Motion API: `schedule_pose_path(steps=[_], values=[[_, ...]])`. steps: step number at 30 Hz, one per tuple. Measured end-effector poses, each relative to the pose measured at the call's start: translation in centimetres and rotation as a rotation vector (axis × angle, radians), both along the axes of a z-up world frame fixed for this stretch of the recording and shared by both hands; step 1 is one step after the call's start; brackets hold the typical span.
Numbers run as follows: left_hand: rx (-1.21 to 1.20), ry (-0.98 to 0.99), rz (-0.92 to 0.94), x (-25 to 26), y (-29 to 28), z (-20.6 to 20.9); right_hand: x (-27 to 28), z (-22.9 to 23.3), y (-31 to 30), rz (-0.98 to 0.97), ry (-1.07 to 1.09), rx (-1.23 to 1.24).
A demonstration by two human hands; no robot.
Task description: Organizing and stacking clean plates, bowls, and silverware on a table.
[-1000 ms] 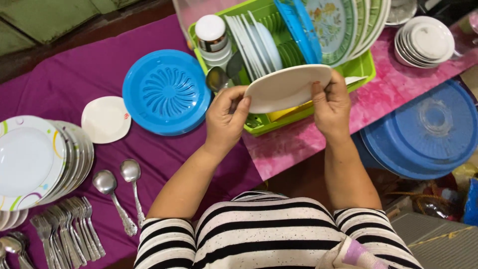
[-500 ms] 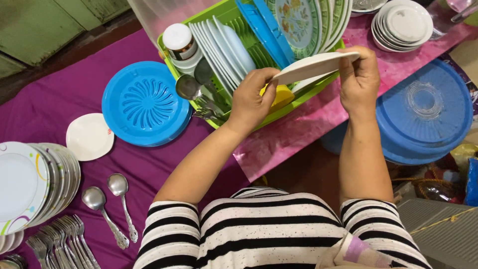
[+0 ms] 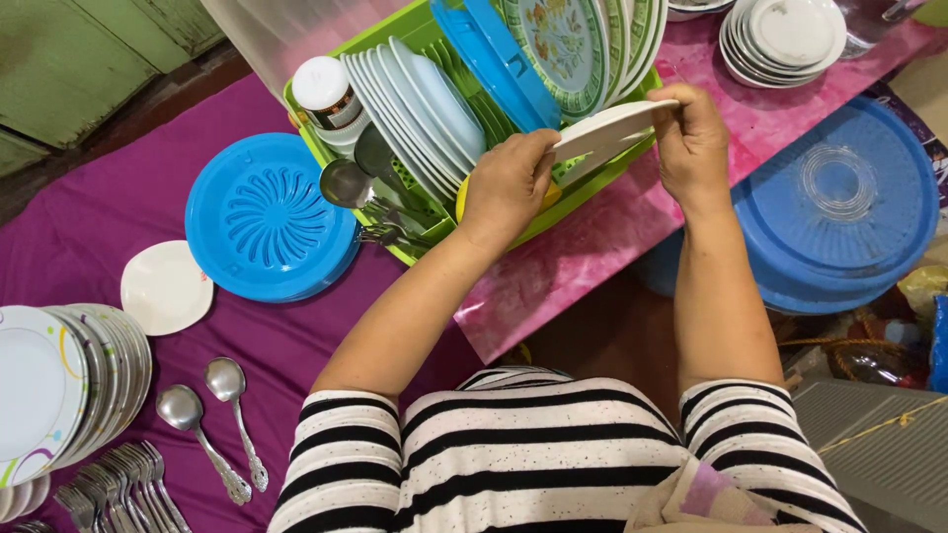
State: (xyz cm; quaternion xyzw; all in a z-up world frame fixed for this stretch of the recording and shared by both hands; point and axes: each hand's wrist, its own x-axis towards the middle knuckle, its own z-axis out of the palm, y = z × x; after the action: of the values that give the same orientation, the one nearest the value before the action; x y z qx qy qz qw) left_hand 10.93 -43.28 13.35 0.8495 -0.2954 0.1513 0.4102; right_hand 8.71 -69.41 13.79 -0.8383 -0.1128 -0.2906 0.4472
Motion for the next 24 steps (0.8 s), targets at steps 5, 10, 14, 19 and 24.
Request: schedule_pose_path(steps=[5, 10, 14, 19, 24], values=[[0.137, -0.090, 0.088, 0.9, -0.9, -2.5, 1.3, -1.8, -1.4, 0.045, 0.008, -0.080], [0.219, -0.101, 0.111, 1.1, -1.7, -2.5, 1.6, -1.7, -2.0, 0.059, 0.076, -0.112], [0.361, -0.050, 0.122, 1.7, -2.9, -2.7, 2.3, -2.1, -2.7, 0.073, 0.092, -0.163], [0.508, 0.030, 0.097, 1.6, -4.0, -2.9, 2.8, -2.9, -2.8, 0.056, 0.113, -0.197], [0.640, 0.014, 0.128, 1.9, -5.3, -4.0, 3.2, -3.7, -2.5, 0.088, 0.132, -0.193]])
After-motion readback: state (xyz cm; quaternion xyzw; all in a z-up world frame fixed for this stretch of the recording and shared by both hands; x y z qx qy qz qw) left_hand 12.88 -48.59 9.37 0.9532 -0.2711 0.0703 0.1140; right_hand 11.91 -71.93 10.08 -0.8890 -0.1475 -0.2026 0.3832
